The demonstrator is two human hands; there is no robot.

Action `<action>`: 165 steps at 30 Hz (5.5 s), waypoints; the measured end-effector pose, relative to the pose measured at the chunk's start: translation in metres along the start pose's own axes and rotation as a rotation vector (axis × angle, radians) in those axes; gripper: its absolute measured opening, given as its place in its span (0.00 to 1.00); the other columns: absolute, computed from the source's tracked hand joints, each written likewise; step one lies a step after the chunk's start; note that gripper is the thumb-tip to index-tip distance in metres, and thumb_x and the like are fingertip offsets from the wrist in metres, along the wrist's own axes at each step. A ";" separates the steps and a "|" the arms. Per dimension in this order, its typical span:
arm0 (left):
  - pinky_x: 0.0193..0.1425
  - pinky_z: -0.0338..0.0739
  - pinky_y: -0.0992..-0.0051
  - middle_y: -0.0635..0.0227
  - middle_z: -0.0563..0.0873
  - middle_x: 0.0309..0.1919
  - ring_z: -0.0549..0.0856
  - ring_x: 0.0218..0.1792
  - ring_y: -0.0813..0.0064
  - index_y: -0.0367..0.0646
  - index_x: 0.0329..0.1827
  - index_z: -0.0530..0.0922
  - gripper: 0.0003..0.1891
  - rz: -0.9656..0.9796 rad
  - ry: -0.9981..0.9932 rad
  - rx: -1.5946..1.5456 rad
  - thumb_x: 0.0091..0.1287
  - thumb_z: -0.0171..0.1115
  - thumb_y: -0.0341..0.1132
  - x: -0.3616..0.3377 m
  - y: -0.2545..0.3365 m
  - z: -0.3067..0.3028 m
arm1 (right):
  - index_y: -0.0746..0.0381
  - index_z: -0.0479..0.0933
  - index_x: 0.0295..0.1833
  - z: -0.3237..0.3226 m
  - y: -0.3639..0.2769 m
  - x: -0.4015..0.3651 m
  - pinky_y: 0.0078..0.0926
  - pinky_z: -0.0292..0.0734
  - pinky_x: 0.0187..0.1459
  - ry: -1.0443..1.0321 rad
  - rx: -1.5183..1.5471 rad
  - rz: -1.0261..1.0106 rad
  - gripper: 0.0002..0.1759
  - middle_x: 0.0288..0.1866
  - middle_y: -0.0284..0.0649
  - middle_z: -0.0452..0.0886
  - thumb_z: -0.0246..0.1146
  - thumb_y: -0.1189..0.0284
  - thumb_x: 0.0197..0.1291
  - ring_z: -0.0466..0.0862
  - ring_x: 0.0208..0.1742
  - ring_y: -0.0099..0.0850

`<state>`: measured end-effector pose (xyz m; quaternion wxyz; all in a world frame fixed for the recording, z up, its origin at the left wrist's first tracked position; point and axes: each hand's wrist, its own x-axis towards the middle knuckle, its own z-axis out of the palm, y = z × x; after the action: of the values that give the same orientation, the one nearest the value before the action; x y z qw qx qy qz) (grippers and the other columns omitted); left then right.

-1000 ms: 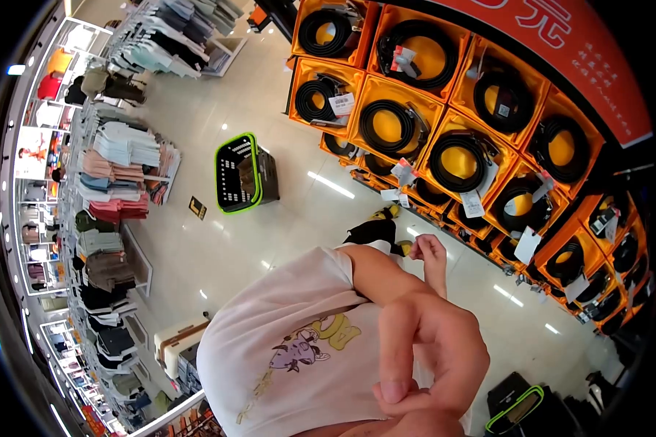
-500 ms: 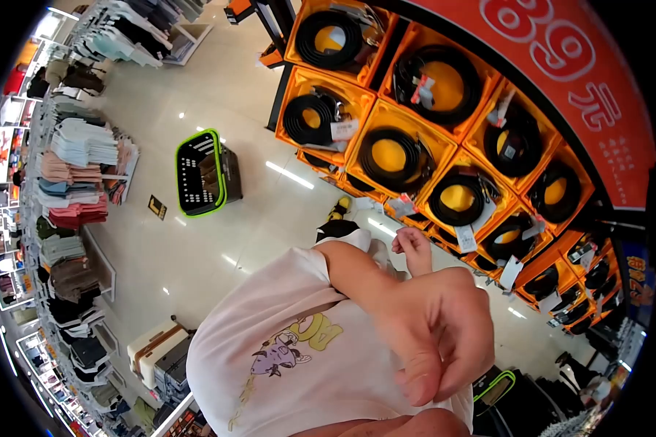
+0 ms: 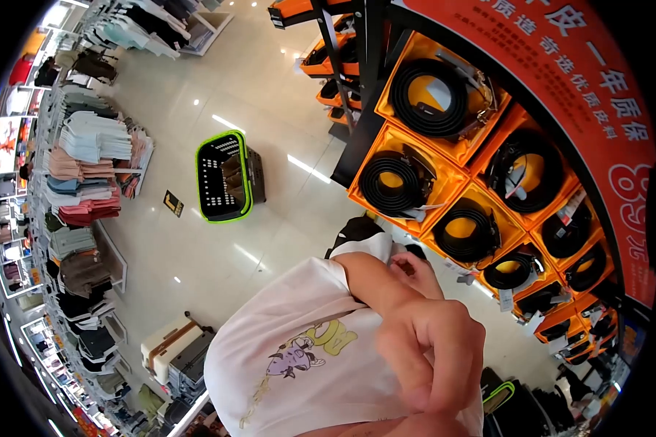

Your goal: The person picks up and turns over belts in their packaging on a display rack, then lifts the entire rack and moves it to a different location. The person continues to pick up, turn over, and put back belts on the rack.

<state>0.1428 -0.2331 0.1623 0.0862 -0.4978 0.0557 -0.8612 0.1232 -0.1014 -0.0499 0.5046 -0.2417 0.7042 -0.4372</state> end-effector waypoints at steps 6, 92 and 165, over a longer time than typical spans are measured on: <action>0.23 0.68 0.66 0.60 0.82 0.26 0.77 0.21 0.60 0.31 0.45 0.82 0.05 -0.006 0.004 -0.094 0.77 0.63 0.26 0.016 0.029 -0.007 | 0.63 0.82 0.57 -0.006 -0.049 -0.008 0.30 0.82 0.45 -0.090 -0.173 -0.032 0.17 0.42 0.40 0.87 0.72 0.66 0.67 0.87 0.40 0.34; 0.31 0.76 0.81 0.71 0.87 0.28 0.81 0.26 0.84 0.34 0.41 0.87 0.05 -0.545 1.296 1.762 0.71 0.70 0.28 -0.147 0.429 0.029 | 0.65 0.81 0.56 0.111 -0.199 0.123 0.44 0.71 0.68 1.405 -0.555 -0.518 0.14 0.68 0.44 0.78 0.68 0.74 0.68 0.76 0.67 0.47; 0.70 0.72 0.64 0.60 0.84 0.66 0.83 0.63 0.66 0.34 0.72 0.76 0.29 -1.350 0.295 1.213 0.85 0.46 0.51 0.388 0.825 -0.775 | 0.63 0.82 0.57 0.093 -0.542 0.632 0.45 0.74 0.66 2.153 -0.160 0.751 0.20 0.57 0.47 0.84 0.72 0.63 0.65 0.81 0.63 0.47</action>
<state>-0.6420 -1.1118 -0.0447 -0.1968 -0.1792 -0.6976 -0.6653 -0.0817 -0.9011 0.0904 -0.2787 0.4528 0.8247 -0.1929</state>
